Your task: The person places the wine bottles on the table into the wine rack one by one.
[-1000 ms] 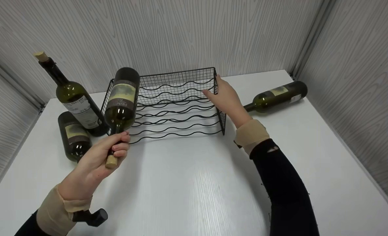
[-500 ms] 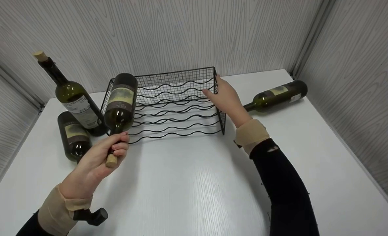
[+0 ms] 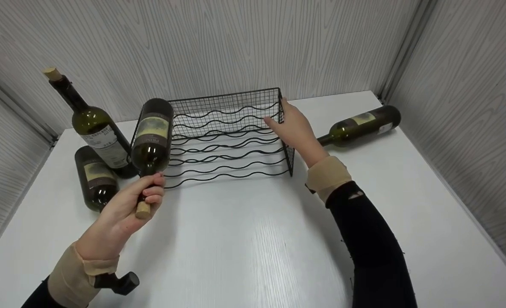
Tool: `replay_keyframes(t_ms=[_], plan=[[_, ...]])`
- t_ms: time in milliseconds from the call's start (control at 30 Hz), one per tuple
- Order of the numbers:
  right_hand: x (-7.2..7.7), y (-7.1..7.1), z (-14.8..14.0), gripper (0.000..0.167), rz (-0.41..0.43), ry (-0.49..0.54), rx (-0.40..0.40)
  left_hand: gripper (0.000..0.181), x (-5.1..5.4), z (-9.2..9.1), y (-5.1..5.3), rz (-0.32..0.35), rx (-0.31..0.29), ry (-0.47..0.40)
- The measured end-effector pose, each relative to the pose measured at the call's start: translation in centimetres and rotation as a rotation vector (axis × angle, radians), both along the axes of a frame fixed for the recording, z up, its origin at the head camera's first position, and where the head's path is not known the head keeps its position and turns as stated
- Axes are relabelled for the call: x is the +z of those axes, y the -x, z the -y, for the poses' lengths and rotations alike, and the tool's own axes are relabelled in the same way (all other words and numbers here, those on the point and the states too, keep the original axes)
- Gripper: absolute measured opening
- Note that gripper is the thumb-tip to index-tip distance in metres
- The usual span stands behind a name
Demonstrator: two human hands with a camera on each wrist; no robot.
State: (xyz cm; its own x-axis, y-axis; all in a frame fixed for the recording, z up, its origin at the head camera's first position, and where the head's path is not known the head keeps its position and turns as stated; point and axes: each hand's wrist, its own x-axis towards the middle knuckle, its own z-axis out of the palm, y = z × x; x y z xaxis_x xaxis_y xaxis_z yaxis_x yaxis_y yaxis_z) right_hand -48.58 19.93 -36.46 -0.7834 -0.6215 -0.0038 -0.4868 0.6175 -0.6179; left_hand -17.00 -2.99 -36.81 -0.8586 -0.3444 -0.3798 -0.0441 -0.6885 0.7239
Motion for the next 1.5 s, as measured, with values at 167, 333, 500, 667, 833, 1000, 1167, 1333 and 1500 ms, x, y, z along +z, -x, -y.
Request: replay_keyframes(t_ms=[167,333,500,667,833,1000,1167,1333,1500], plan=[[-0.1,0.0,-0.1,0.089,-0.007,0.005,-0.002,0.009,-0.2,0.2,0.1,-0.004,0.008,0.002],[0.0,0.1,0.1,0.087,-0.007,0.015,-0.007,0.008,-0.1,0.5,0.3,0.001,0.018,-0.015],[0.1,0.1,0.0,0.087,0.002,0.014,-0.019,0.010,0.0,0.8,0.6,0.000,0.016,-0.041],[0.0,0.1,0.0,0.086,0.016,0.024,-0.031,0.011,-0.1,1.2,0.8,0.006,0.019,-0.038],[-0.3,0.1,0.1,0.087,0.015,0.018,-0.033,0.010,-0.4,1.6,0.9,0.007,0.022,-0.039],[-0.4,0.0,0.2,0.087,0.010,0.007,-0.032,0.010,-0.8,2.0,0.9,-0.001,0.021,-0.045],[-0.3,-0.1,0.4,0.086,0.007,0.002,-0.038,0.010,-1.0,2.2,0.9,-0.011,0.026,-0.051],[-0.2,0.1,0.5,0.086,0.010,0.018,-0.030,0.010,-1.0,2.4,0.9,0.000,0.035,-0.048],[-0.4,0.2,0.3,0.086,0.010,0.024,-0.036,0.011,-1.1,2.4,1.0,0.017,0.035,-0.026]])
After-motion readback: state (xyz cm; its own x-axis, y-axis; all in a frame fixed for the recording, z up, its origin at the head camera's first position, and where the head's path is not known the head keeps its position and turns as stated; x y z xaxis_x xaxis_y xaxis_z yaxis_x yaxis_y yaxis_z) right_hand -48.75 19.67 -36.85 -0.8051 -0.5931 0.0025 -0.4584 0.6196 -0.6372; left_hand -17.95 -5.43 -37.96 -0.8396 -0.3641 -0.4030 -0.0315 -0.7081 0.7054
